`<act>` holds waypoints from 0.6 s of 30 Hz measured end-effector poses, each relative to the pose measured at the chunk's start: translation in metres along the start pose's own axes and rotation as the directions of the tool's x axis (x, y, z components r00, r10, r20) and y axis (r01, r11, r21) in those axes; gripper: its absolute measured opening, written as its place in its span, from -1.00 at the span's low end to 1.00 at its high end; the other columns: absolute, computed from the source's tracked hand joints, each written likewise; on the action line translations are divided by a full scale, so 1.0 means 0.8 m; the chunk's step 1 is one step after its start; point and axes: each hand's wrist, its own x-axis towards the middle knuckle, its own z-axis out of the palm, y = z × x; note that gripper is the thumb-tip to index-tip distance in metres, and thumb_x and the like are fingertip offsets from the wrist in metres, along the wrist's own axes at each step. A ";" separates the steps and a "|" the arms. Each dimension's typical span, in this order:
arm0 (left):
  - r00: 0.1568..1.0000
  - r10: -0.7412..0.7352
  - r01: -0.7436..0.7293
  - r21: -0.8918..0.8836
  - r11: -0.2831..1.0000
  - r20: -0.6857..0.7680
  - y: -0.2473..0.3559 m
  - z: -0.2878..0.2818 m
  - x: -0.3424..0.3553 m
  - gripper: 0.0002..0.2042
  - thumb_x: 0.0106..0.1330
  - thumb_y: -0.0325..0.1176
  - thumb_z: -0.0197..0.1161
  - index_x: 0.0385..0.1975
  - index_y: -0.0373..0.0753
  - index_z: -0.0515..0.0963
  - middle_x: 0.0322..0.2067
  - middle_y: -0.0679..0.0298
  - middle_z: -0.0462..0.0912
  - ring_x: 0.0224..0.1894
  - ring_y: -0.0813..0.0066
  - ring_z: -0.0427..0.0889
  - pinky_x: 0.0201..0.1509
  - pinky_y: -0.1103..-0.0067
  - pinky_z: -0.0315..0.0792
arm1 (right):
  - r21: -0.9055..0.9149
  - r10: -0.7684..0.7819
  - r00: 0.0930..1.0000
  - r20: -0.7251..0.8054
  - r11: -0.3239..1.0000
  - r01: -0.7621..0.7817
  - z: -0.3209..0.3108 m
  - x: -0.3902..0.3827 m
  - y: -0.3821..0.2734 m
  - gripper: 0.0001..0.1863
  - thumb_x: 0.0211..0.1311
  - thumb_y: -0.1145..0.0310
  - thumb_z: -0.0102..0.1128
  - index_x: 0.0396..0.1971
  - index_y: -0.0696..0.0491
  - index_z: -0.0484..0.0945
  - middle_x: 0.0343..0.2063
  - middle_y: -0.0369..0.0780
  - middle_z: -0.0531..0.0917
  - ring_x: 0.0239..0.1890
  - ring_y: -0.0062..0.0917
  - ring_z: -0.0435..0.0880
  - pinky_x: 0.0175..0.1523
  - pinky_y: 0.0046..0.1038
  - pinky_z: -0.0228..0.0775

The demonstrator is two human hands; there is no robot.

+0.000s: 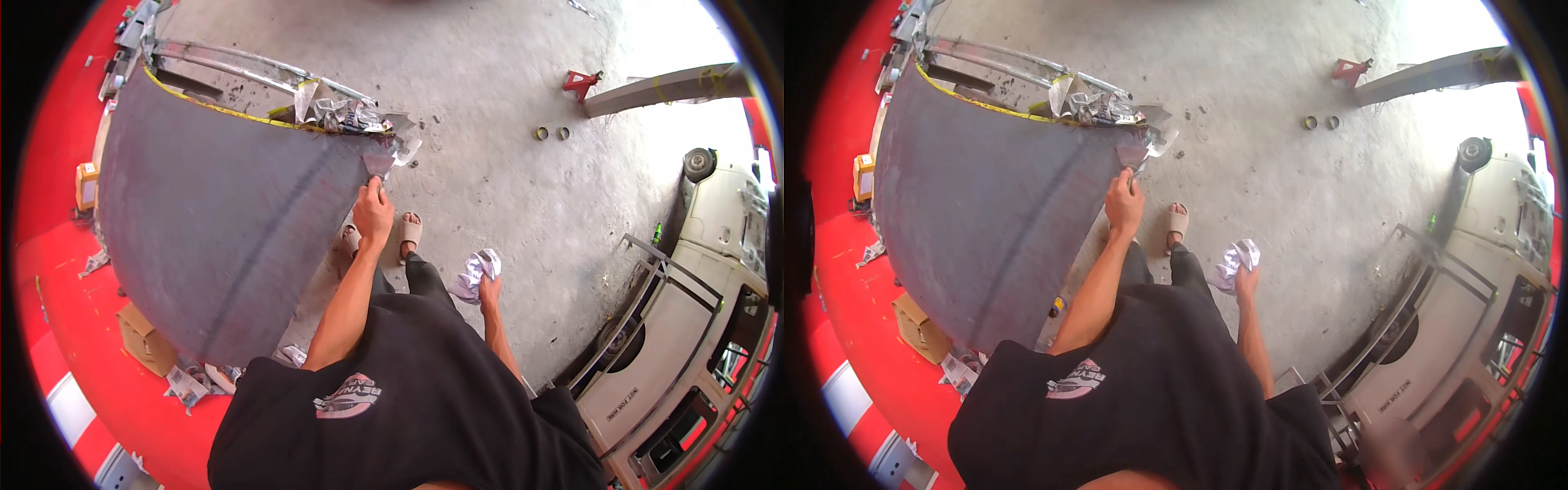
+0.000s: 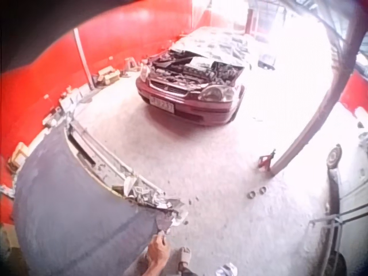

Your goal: The recorder is cleaning and prepping a car hood using a rag and a putty knife.

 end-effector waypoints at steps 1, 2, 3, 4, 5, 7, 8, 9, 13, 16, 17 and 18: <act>0.999 0.033 -0.034 -0.018 0.999 -0.020 0.006 0.005 0.013 -0.76 0.25 -0.43 0.19 -0.08 -0.10 0.52 -0.30 0.04 0.59 -0.29 -0.10 0.62 -0.30 0.11 0.47 | 0.025 -0.042 0.999 0.010 0.999 0.042 -0.002 0.008 0.016 -0.61 0.27 0.28 0.12 0.01 0.20 0.56 -0.18 -0.14 0.68 -0.12 -0.46 0.60 -0.03 -0.39 0.40; 0.998 0.052 -0.053 -0.022 0.998 -0.044 0.009 0.002 0.022 -0.78 0.25 -0.43 0.19 -0.10 -0.11 0.52 -0.30 0.04 0.59 -0.29 -0.11 0.62 -0.30 0.11 0.47 | 0.019 -0.039 0.999 0.024 0.999 0.038 -0.001 0.003 0.010 -0.61 0.27 0.28 0.12 0.01 0.20 0.56 -0.18 -0.14 0.68 -0.12 -0.46 0.60 -0.03 -0.39 0.40; 0.999 0.037 -0.038 -0.012 0.999 -0.033 0.012 0.001 0.040 -0.77 0.24 -0.42 0.19 -0.10 -0.11 0.51 -0.31 0.04 0.59 -0.28 -0.11 0.62 -0.30 0.10 0.47 | 0.004 0.002 0.995 0.095 1.000 -0.002 -0.001 0.002 0.002 -0.60 0.27 0.28 0.12 0.01 0.20 0.55 -0.18 -0.14 0.68 -0.10 -0.45 0.61 -0.02 -0.39 0.40; 0.999 0.035 -0.035 -0.013 0.999 -0.037 0.015 0.002 0.041 -0.77 0.24 -0.42 0.19 -0.10 -0.11 0.51 -0.31 0.04 0.59 -0.28 -0.11 0.62 -0.30 0.10 0.47 | -0.009 0.035 0.988 0.154 0.999 -0.034 -0.004 0.010 -0.008 -0.60 0.27 0.28 0.11 0.02 0.20 0.55 -0.17 -0.14 0.67 -0.09 -0.44 0.61 -0.01 -0.39 0.40; 1.000 0.019 -0.019 0.004 1.000 -0.016 0.016 0.001 0.040 -0.78 0.24 -0.42 0.19 -0.11 -0.11 0.51 -0.31 0.03 0.59 -0.28 -0.11 0.62 -0.30 0.10 0.47 | 0.025 0.005 0.996 0.094 1.000 -0.007 0.001 0.006 -0.011 -0.61 0.27 0.28 0.11 0.00 0.20 0.56 -0.18 -0.15 0.67 -0.11 -0.47 0.59 -0.02 -0.40 0.40; 0.999 -0.010 0.008 0.038 0.999 0.044 0.015 -0.005 0.023 -0.81 0.25 -0.42 0.18 -0.14 -0.12 0.52 -0.33 0.02 0.59 -0.28 -0.11 0.62 -0.29 0.10 0.47 | -0.004 0.014 0.998 0.062 1.000 -0.014 0.003 0.000 -0.013 -0.62 0.28 0.28 0.11 -0.01 0.20 0.56 -0.18 -0.15 0.67 -0.13 -0.49 0.59 -0.04 -0.41 0.40; 0.999 -0.006 0.004 0.037 0.999 0.045 0.017 -0.003 0.024 -0.81 0.25 -0.42 0.18 -0.14 -0.12 0.52 -0.33 0.02 0.59 -0.28 -0.11 0.62 -0.29 0.10 0.47 | -0.031 0.028 0.999 0.028 0.999 -0.027 0.002 -0.005 -0.019 -0.63 0.28 0.28 0.10 -0.01 0.20 0.56 -0.19 -0.16 0.66 -0.15 -0.50 0.58 -0.07 -0.41 0.40; 0.999 -0.014 0.013 0.025 1.000 0.049 0.020 0.000 0.025 -0.78 0.21 -0.44 0.20 -0.14 -0.14 0.54 -0.32 0.02 0.61 -0.26 -0.09 0.62 -0.25 0.13 0.46 | 0.025 -0.044 0.999 -0.005 0.999 0.044 0.004 0.007 -0.007 -0.63 0.28 0.27 0.11 -0.02 0.19 0.56 -0.20 -0.16 0.66 -0.18 -0.51 0.56 -0.09 -0.40 0.40; 0.997 -0.058 0.055 0.060 0.997 0.057 0.043 -0.010 0.064 -0.78 0.18 -0.45 0.23 -0.15 -0.17 0.56 -0.33 0.00 0.64 -0.23 -0.07 0.62 -0.20 0.15 0.45 | 0.105 0.005 0.996 0.089 0.994 -0.015 -0.001 0.019 -0.011 -0.64 0.28 0.28 0.12 -0.03 0.19 0.57 -0.23 -0.17 0.67 -0.17 -0.50 0.57 -0.08 -0.40 0.39; 0.996 -0.023 0.017 0.074 0.997 0.081 0.025 -0.018 0.033 -0.83 0.25 -0.43 0.18 -0.17 -0.14 0.51 -0.34 0.00 0.61 -0.28 -0.12 0.62 -0.26 0.10 0.47 | 0.075 -0.031 0.999 0.036 0.997 0.029 0.007 0.009 -0.012 -0.64 0.29 0.29 0.11 -0.01 0.20 0.55 -0.23 -0.17 0.67 -0.17 -0.50 0.57 -0.09 -0.41 0.39; 0.996 -0.016 0.010 0.079 0.997 0.082 0.026 -0.016 0.036 -0.83 0.25 -0.43 0.18 -0.17 -0.14 0.51 -0.34 0.00 0.61 -0.28 -0.12 0.62 -0.26 0.10 0.47 | 0.043 -0.030 0.999 0.014 0.999 0.029 0.009 0.010 -0.013 -0.63 0.29 0.31 0.10 0.01 0.21 0.54 -0.22 -0.17 0.67 -0.17 -0.50 0.57 -0.08 -0.40 0.40; 0.997 -0.024 0.020 0.058 0.998 0.078 0.028 -0.012 0.037 -0.83 0.25 -0.43 0.19 -0.17 -0.14 0.51 -0.33 0.00 0.61 -0.28 -0.12 0.62 -0.25 0.10 0.47 | 0.051 -0.025 1.000 0.015 0.998 0.024 0.009 0.015 -0.016 -0.63 0.29 0.31 0.10 0.01 0.21 0.54 -0.22 -0.17 0.67 -0.17 -0.50 0.57 -0.08 -0.40 0.40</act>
